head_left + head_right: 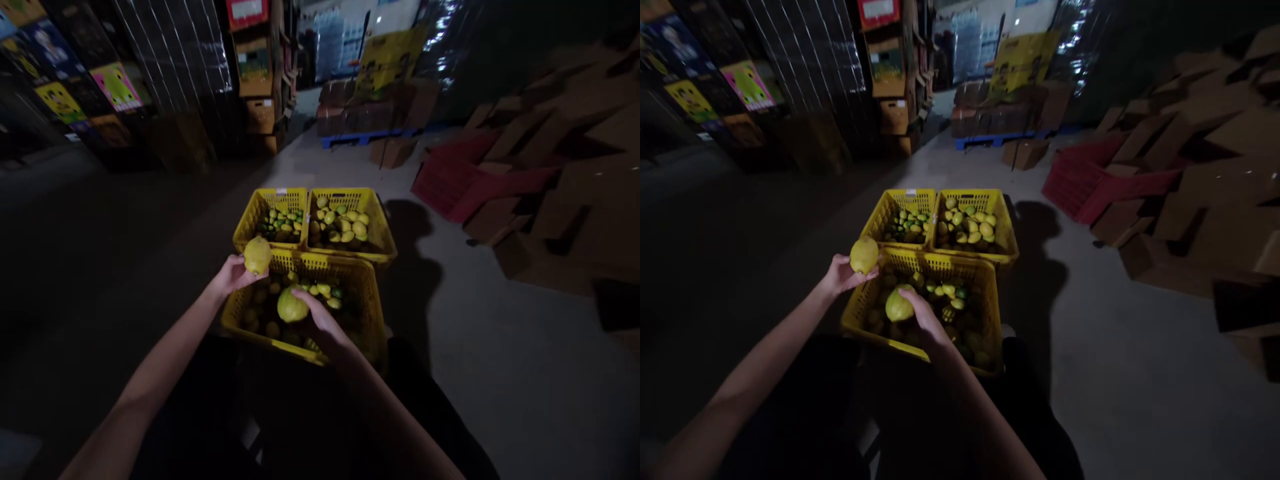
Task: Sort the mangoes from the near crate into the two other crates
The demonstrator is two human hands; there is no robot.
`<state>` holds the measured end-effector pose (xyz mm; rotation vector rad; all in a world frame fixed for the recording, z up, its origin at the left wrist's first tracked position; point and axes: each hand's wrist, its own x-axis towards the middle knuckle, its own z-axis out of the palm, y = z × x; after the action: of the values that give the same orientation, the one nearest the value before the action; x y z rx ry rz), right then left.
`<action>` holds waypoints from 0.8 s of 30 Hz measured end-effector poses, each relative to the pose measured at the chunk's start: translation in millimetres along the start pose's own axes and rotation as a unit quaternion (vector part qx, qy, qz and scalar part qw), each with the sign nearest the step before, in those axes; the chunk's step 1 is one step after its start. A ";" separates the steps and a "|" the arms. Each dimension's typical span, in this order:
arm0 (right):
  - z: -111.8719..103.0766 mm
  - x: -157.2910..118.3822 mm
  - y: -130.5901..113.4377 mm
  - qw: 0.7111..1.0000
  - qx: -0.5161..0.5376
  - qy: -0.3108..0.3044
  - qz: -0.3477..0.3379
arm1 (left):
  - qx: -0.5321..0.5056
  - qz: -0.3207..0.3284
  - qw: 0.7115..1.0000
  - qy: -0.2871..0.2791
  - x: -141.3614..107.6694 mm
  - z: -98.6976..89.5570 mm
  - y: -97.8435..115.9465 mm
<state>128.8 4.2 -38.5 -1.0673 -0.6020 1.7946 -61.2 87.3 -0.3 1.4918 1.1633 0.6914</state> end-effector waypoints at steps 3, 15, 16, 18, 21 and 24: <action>-1.3 0.2 3.1 1.000 -0.012 0.013 0.012 | -0.137 0.052 0.988 0.054 -22.6 17.7 4.6; -16.7 -28.3 -23.9 0.861 -0.309 0.122 -0.385 | -0.029 0.193 0.978 0.080 -46.8 62.7 2.5; -18.2 -32.0 -27.6 0.830 -0.354 0.132 -0.411 | -0.019 0.202 0.975 0.093 -47.1 64.4 2.2; -20.8 -36.8 -31.3 0.780 -0.416 0.151 -0.443 | -0.008 0.220 0.969 0.115 -47.3 67.5 0.6; -24.5 -35.8 -28.6 0.725 -0.456 0.159 -0.491 | 0.000 0.244 0.960 0.137 -46.9 70.5 -2.0; -28.2 -28.8 -23.2 0.662 -0.470 0.160 -0.561 | -0.014 0.280 0.949 0.147 -45.4 72.0 -4.2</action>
<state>169.5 -12.5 -23.2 -1.1486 -1.5972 0.0886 -14.8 17.5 -15.8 1.7518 0.9336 1.3481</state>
